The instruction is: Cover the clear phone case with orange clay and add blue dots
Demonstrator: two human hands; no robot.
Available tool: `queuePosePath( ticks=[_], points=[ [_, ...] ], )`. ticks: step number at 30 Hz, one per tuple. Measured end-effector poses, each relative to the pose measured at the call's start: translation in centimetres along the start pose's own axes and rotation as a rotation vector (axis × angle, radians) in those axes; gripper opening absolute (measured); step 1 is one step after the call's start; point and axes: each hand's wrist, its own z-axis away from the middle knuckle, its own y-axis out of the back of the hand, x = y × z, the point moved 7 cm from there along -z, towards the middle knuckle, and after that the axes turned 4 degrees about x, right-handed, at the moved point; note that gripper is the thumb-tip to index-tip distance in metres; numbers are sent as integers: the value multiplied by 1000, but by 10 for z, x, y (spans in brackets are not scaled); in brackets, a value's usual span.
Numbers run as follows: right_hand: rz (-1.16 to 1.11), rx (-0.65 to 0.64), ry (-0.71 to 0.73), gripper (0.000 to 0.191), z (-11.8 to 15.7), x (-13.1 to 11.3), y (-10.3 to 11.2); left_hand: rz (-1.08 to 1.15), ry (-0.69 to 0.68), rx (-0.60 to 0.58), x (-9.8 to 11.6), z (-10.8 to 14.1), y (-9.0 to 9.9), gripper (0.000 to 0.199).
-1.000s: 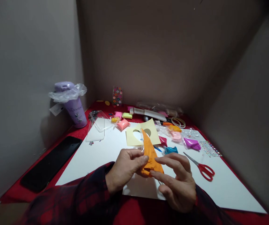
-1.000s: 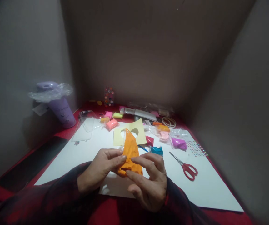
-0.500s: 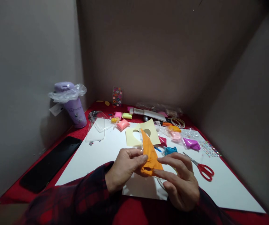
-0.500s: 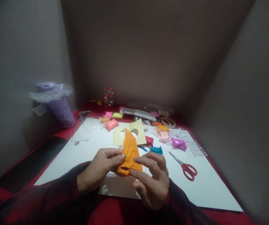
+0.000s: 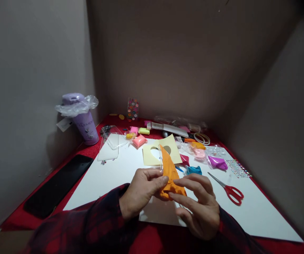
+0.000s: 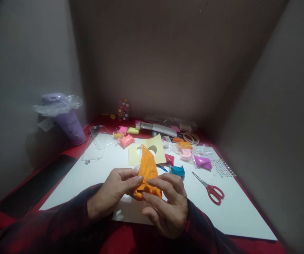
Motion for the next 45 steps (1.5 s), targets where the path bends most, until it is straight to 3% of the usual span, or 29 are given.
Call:
queuePosePath(
  ticks=[4, 16, 19, 23, 26, 34, 41, 45],
  points=[
    [7, 98, -46, 9, -1, -1, 2, 11, 12, -1, 0, 0, 0, 37],
    [49, 147, -19, 18, -5, -6, 5, 22, 16, 15, 3, 0, -1, 39],
    [14, 116, -60, 16, -3, -1, 6, 29, 19, 19, 3, 0, -1, 42],
    [-68, 77, -252, 15, 0, 15, 5, 22, 35, 13, -1, 0, -1, 37],
    [-95, 54, -318, 15, 0, 19, 0, 9, 36, 7, -2, -1, -1, 34],
    [-90, -15, -347, 24, -4, 17, -10, -68, 15, -4, -1, 0, -3, 30],
    [-190, 25, -427, 19, -1, 22, -7, -58, 17, 0, -3, -1, -1, 34],
    [-155, 2, -387, 27, -2, 20, -9, -68, 24, 1, -3, -1, -1, 32]
  ],
)
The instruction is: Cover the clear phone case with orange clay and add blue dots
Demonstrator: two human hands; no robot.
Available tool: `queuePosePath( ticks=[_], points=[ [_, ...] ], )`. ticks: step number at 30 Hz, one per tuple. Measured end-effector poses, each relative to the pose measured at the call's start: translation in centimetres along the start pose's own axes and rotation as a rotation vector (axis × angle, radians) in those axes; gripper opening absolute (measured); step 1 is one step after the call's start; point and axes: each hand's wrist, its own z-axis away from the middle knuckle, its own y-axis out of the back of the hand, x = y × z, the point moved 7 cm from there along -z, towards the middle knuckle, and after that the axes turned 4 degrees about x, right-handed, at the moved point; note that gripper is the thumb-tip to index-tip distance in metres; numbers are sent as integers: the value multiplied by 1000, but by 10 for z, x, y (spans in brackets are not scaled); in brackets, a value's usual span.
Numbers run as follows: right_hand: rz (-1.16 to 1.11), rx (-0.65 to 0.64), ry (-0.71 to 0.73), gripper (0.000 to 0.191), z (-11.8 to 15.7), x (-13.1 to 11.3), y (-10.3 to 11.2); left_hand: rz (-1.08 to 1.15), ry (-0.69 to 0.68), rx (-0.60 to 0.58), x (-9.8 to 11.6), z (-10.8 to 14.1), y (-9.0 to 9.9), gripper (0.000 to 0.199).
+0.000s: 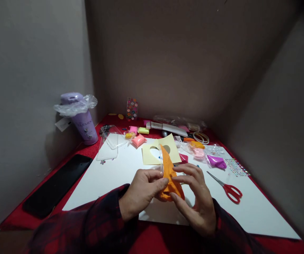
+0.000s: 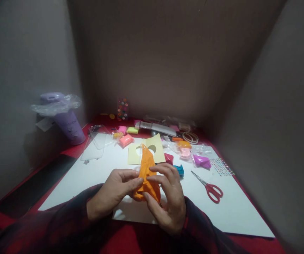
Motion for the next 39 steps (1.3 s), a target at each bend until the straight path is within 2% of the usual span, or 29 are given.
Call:
queuePosePath(
  ticks=[8, 12, 19, 31, 39],
  points=[
    [-44, -12, -65, 22, -1, 4, -1, -12, 9, -9, 0, 1, -2, 30],
    [4, 8, -73, 25, -1, 4, -1, -40, 3, -6, 1, 1, -2, 30],
    [-64, 6, -157, 23, 0, 11, -1, 15, 39, 19, 1, 1, -1, 29],
    [-90, 49, -198, 27, -1, 20, 3, 42, 20, -14, 1, 1, -3, 28],
    [-118, 34, -293, 26, 4, 30, -4, 47, 14, -61, -2, 1, -3, 25]
  ],
)
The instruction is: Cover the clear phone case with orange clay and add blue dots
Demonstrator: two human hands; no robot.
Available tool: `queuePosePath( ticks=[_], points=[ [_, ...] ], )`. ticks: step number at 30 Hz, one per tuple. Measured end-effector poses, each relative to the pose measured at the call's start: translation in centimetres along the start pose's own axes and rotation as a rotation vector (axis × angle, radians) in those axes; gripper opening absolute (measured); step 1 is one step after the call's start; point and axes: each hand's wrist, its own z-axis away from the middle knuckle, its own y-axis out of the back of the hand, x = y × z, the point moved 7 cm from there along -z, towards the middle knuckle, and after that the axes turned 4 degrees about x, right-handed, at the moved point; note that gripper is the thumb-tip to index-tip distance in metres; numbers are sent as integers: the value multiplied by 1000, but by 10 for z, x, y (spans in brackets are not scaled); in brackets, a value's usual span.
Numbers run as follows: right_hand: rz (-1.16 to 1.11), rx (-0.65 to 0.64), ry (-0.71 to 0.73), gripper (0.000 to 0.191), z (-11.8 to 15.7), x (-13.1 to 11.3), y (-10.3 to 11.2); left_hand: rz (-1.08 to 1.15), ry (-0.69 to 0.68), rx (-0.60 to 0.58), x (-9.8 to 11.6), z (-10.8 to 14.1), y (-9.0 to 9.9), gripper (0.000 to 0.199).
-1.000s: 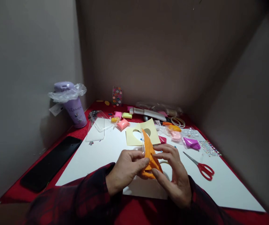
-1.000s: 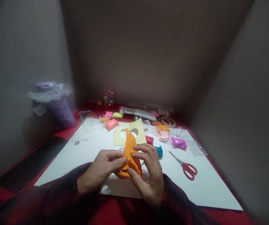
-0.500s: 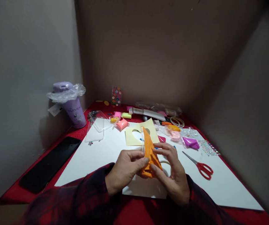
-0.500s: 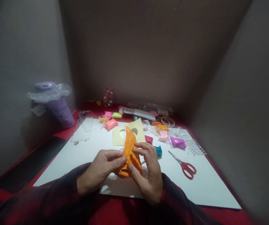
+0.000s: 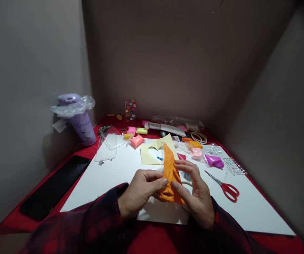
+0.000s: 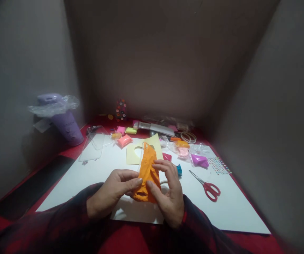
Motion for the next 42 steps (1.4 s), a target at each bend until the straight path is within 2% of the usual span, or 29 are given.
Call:
queuePosePath(
  ticks=[6, 11, 14, 17, 21, 23, 28, 32, 36, 42],
  points=[
    [128, 99, 32, 46, -1, -8, 6, -4, -3, 0, 0, 0, 0, 25],
    [69, 107, 3, 54, 0, -7, 6, 32, -17, -1, 2, 0, 1, 26],
    [53, 131, -64, 65, 2, 1, 6, 31, -29, -10, 3, -1, 1, 25],
    [-105, 141, -231, 71, 2, 16, 5, 31, -63, 13, 4, -3, 4, 24],
    [-656, -66, -589, 45, 5, 30, -18, 72, -82, 26, 2, -5, 4, 25],
    [-800, -116, -672, 34, 7, 30, -23, 90, -70, 6, 1, -6, 2, 29],
    [-766, -36, -612, 25, 8, 31, -16, 115, -35, -40, -5, -7, -2, 32],
    [-805, -98, -585, 24, 10, 27, -22, 102, -3, -10, -11, -9, 1, 32],
    [-913, -140, -634, 24, 10, 23, -28, 95, 4, 51, -12, -11, 6, 30],
    [-913, -139, -632, 24, 10, 20, -27, 151, 43, -47, -11, -7, -1, 36]
  ],
)
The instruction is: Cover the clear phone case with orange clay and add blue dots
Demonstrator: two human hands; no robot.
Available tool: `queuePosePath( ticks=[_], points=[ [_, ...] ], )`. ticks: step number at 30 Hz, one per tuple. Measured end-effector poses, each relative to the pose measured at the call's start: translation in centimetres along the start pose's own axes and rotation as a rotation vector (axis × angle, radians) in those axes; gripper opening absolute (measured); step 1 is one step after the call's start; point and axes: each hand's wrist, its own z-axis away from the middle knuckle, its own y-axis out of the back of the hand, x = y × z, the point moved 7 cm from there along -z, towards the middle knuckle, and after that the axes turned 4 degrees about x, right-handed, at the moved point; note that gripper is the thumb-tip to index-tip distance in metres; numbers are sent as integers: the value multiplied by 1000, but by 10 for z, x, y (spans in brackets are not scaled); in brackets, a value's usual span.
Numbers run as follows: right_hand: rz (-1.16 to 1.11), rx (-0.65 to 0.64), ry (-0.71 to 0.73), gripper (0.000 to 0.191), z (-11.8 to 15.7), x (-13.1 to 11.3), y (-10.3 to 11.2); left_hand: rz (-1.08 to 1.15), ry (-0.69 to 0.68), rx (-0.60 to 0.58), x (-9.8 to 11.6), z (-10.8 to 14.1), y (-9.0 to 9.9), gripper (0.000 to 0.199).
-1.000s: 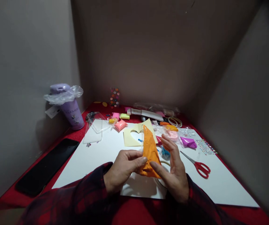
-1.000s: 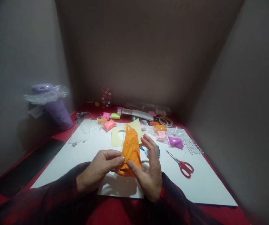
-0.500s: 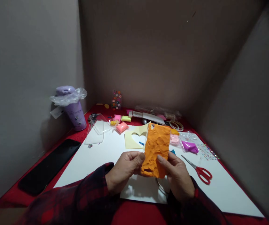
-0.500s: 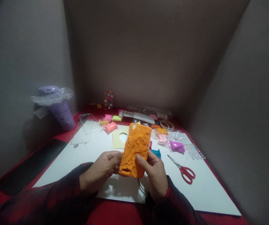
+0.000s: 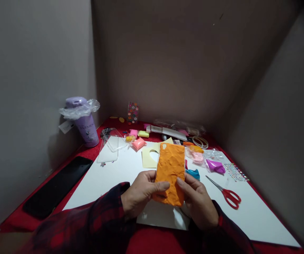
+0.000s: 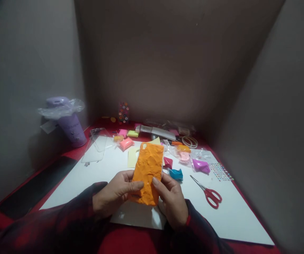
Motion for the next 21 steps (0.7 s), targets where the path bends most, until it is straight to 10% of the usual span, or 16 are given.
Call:
queuePosePath(
  ticks=[21],
  points=[
    [124, -27, 5, 22, 1, 6, 1, 119, 21, 19, 2, 0, -1, 29]
  ],
)
